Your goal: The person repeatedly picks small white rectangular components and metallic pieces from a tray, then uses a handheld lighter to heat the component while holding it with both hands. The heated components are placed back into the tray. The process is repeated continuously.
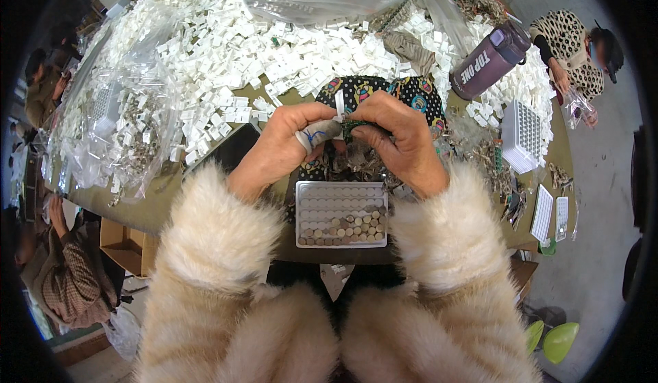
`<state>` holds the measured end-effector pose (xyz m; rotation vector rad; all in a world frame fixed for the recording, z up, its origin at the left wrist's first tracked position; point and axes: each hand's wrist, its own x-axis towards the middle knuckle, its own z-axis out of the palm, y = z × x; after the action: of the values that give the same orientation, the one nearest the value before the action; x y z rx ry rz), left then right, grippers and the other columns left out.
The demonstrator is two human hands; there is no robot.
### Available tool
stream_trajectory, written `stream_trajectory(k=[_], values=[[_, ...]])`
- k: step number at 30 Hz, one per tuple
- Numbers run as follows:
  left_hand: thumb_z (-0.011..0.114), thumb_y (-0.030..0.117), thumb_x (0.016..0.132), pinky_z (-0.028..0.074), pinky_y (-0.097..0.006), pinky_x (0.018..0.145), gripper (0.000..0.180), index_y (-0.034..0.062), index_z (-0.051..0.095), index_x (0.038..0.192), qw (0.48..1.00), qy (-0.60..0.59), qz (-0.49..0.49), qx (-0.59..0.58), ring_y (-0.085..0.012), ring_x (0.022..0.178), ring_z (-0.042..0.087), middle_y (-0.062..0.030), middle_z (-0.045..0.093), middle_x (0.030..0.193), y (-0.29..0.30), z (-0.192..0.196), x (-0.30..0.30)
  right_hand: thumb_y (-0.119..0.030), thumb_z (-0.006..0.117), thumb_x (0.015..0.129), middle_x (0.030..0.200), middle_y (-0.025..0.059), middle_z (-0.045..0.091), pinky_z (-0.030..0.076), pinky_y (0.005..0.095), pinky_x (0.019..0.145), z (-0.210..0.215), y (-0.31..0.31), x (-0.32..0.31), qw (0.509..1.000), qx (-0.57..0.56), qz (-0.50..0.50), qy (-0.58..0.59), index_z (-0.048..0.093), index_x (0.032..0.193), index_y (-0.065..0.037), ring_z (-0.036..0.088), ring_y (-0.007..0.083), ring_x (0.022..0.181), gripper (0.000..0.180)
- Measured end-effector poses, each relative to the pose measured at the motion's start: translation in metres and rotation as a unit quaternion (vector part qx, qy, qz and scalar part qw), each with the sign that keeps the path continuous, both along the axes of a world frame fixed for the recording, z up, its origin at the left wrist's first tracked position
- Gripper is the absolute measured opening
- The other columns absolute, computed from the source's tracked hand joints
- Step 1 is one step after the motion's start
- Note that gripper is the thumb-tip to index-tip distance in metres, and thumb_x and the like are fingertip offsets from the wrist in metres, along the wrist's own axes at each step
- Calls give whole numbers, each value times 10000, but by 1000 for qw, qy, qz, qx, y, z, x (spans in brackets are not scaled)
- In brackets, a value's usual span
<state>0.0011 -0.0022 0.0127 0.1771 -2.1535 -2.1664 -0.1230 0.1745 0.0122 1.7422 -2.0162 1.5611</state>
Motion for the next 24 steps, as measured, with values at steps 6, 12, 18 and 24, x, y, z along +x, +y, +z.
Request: stream_trajectory(k=[6, 12, 18, 24], values=[[668, 115, 960, 439, -205, 562, 164, 10, 734, 1067, 997, 22, 18, -67, -41, 656, 581, -17, 721, 800, 0, -2, -1, -5, 747, 780, 827, 117, 589, 472, 391, 642, -1, -1, 4, 999, -7, 2, -50, 650, 932, -26, 607, 340, 749, 181], [676, 12, 915, 450, -210, 599, 139, 4, 752, 1031, 983, 88, 92, -135, -39, 706, 571, 42, 695, 798, 7, -13, -4, -94, 643, 828, 761, 103, 518, 418, 391, 594, -6, -10, 11, 976, 6, -106, 189, 626, 835, -64, 528, 325, 665, 35], [643, -20, 916, 453, -238, 574, 157, -20, 751, 1029, 992, -3, 109, -62, -51, 673, 564, -13, 700, 772, 9, -11, -3, -163, 611, 779, 822, 47, 539, 407, 371, 620, -6, -13, 12, 942, -8, -115, 315, 591, 779, -72, 532, 230, 712, 94], [606, 69, 977, 340, -220, 523, 156, -3, 743, 959, 991, -47, 118, -33, -35, 591, 470, 43, 600, 688, 14, -7, -3, -139, 644, 789, 819, 55, 555, 419, 373, 620, -7, -15, 15, 944, 22, -141, 296, 643, 854, -60, 567, 236, 718, 103]])
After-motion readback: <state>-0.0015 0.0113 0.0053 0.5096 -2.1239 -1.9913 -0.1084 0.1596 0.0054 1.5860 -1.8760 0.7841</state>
